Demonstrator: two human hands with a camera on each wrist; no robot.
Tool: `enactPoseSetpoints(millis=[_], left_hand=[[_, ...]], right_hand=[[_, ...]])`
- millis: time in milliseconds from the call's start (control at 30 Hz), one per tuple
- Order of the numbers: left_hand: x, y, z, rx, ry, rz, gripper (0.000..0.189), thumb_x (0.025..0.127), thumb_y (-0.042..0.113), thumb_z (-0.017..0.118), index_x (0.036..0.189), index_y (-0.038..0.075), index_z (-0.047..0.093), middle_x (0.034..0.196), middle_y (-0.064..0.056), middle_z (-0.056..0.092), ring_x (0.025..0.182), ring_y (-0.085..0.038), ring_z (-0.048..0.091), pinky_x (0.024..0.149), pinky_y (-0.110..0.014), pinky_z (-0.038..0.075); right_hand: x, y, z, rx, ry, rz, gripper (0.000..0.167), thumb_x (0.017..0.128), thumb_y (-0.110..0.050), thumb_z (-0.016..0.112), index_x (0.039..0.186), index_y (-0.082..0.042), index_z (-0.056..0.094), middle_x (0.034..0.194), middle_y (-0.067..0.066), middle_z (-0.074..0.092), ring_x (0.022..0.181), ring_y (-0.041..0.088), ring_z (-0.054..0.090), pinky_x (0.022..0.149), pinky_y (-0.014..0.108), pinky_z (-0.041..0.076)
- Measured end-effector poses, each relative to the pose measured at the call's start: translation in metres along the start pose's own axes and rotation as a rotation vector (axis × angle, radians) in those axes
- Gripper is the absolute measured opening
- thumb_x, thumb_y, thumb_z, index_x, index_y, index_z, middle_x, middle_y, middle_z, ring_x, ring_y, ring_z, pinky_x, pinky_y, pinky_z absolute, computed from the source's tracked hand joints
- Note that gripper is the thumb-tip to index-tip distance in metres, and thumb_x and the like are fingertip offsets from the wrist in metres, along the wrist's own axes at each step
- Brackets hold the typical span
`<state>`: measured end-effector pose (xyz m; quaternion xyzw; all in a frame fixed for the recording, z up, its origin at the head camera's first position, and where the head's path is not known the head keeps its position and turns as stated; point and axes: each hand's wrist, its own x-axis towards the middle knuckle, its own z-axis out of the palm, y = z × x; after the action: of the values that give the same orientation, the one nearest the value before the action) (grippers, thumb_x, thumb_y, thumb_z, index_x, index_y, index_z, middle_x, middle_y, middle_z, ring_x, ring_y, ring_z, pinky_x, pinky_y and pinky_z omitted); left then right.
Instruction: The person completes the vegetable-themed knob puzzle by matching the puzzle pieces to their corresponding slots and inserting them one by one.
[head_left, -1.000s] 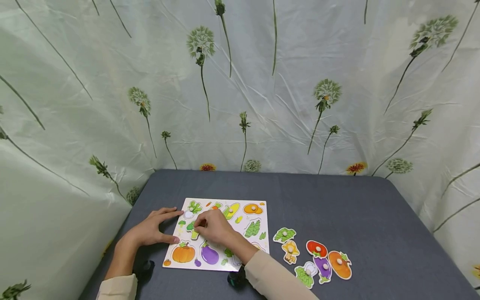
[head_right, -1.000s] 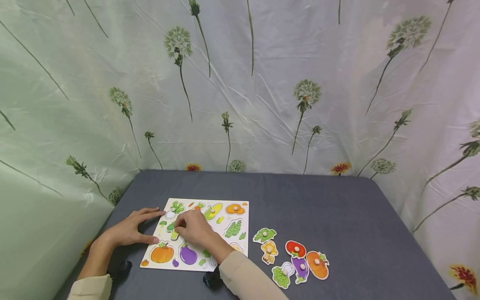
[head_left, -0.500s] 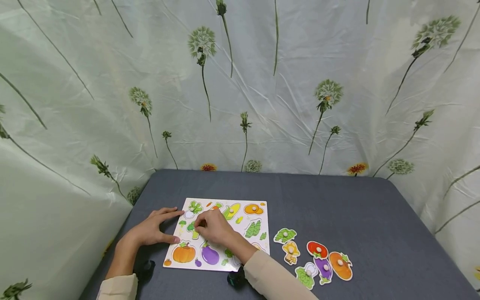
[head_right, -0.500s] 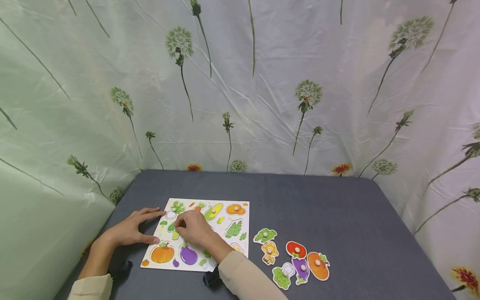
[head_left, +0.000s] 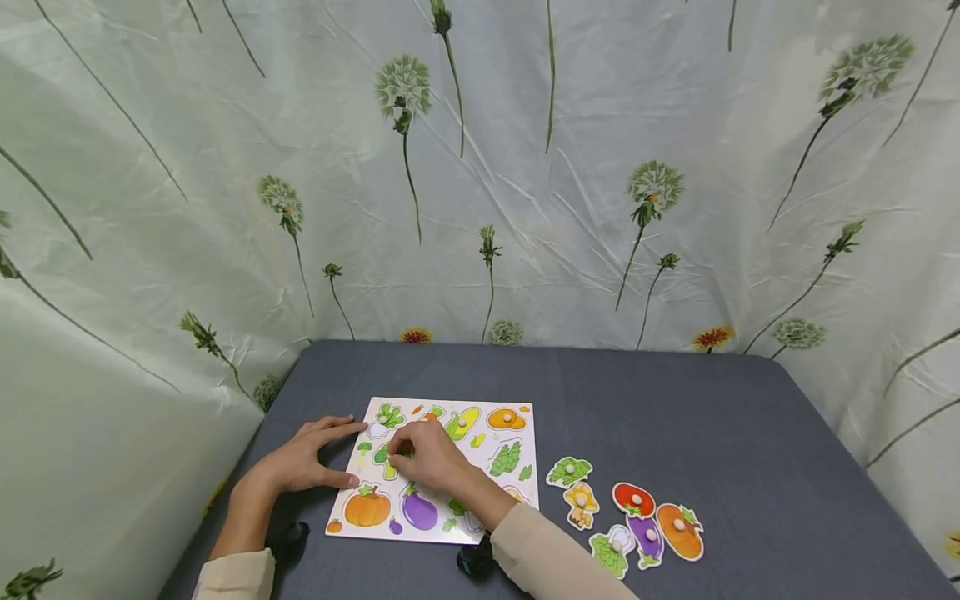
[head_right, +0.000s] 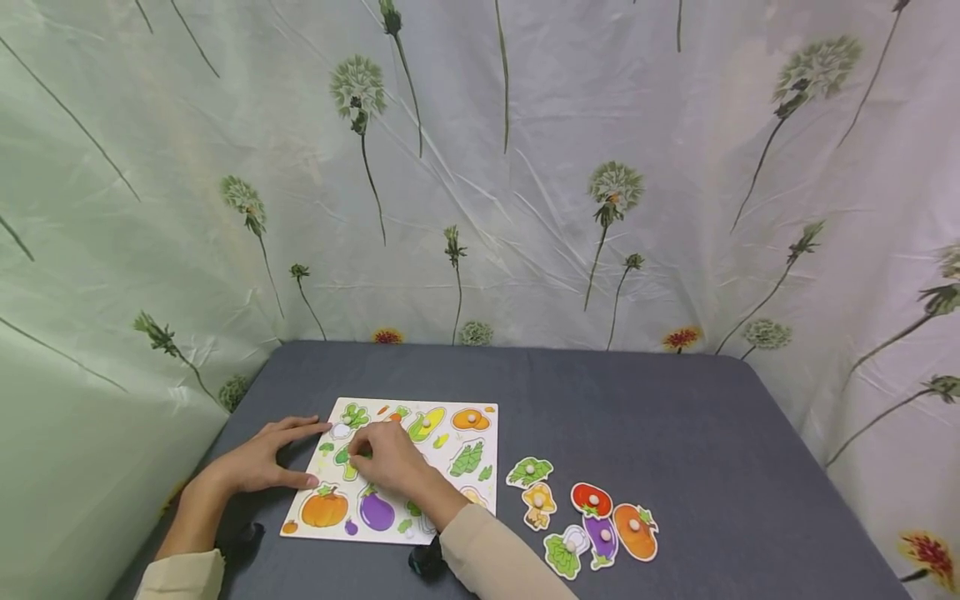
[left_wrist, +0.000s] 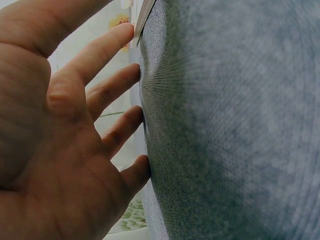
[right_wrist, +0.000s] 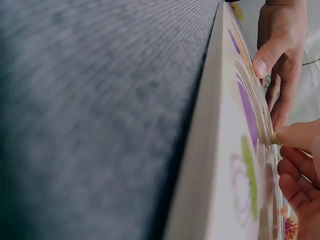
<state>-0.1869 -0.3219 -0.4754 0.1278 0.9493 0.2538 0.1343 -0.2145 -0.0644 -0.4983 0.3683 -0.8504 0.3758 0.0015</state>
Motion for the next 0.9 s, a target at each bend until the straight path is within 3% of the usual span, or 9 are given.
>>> enactPoseSetpoints(millis=[233,467,667,900], left_hand=[[0.0,0.001,0.0,0.0,-0.004,-0.003,0.091,0.074,0.054,0.088,0.152,0.023,0.053,0.159,-0.023,0.04,0.143,-0.053,0.031,0.104,-0.078,0.032],[0.001,0.0,0.0,0.005,-0.006,-0.012,0.091,0.073,0.053,0.088,0.151,0.024,0.054,0.159,-0.023,0.04,0.143,-0.053,0.031,0.104,-0.078,0.032],[0.002,0.002,0.0,0.002,-0.008,-0.02,0.092,0.072,0.053,0.088,0.151,0.022,0.054,0.159,-0.024,0.04,0.142,-0.053,0.031,0.104,-0.078,0.033],[0.002,0.001,0.0,0.011,-0.012,-0.027,0.092,0.072,0.054,0.088,0.152,0.023,0.053,0.16,-0.022,0.039,0.142,-0.051,0.032,0.104,-0.077,0.034]], right_hand=[[-0.008,-0.001,-0.011,0.049,0.027,0.069,0.007,0.093,-0.017,0.076,0.096,-0.014,0.08,0.09,-0.007,0.075,0.076,-0.004,0.055,0.07,0.012,0.047],[-0.019,0.008,-0.025,-0.007,0.009,0.061,0.011,0.093,-0.023,0.075,0.099,-0.016,0.079,0.091,-0.007,0.073,0.078,0.0,0.057,0.071,0.014,0.045],[-0.034,0.017,-0.042,-0.003,0.021,0.085,0.013,0.094,-0.023,0.074,0.101,-0.013,0.079,0.099,0.0,0.076,0.089,0.011,0.067,0.078,0.02,0.052],[-0.056,0.031,-0.063,-0.004,0.065,0.112,0.015,0.093,-0.021,0.073,0.104,-0.012,0.079,0.102,-0.001,0.076,0.096,0.012,0.069,0.085,0.027,0.055]])
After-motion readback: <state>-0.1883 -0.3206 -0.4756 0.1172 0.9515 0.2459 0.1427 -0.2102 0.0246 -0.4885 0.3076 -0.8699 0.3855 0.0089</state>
